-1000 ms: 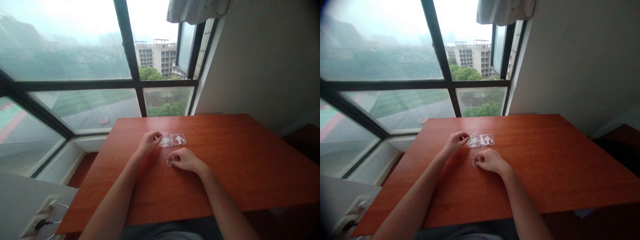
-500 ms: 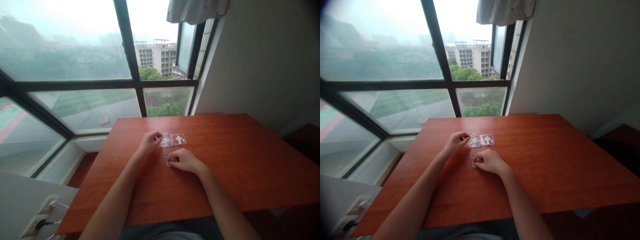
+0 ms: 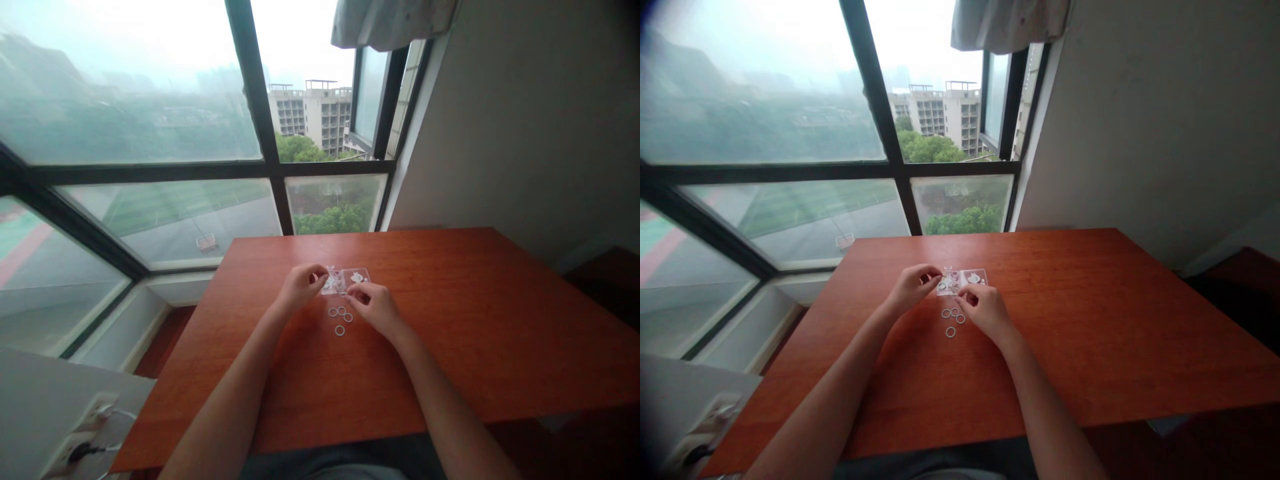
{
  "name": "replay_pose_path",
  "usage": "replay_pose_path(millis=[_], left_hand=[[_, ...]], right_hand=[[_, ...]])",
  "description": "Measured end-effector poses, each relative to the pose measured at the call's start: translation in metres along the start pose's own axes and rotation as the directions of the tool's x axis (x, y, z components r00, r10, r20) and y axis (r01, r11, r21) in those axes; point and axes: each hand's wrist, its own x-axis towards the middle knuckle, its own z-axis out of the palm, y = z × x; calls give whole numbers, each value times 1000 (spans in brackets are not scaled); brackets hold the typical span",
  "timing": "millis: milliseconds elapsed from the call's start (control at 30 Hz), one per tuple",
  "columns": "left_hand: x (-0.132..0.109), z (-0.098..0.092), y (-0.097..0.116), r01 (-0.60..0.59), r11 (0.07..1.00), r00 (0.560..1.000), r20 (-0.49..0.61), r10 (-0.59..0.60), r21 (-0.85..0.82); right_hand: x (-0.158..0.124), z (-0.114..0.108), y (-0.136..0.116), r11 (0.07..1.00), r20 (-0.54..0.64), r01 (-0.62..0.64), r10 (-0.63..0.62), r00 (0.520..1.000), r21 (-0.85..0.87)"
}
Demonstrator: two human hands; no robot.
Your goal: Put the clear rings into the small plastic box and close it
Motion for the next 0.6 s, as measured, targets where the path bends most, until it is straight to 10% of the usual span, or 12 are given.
replay_pose_path(millis=[300,600], left_hand=[[-5,5,28,-55,988,960,265,92,-145],[-2,4,19,-87,994,988,122,94,-62]], right_hand=[[2,0,4,1000,-82,-16,15,996,-16],[2,-2,4,999,-53,-37,35,998,-26]])
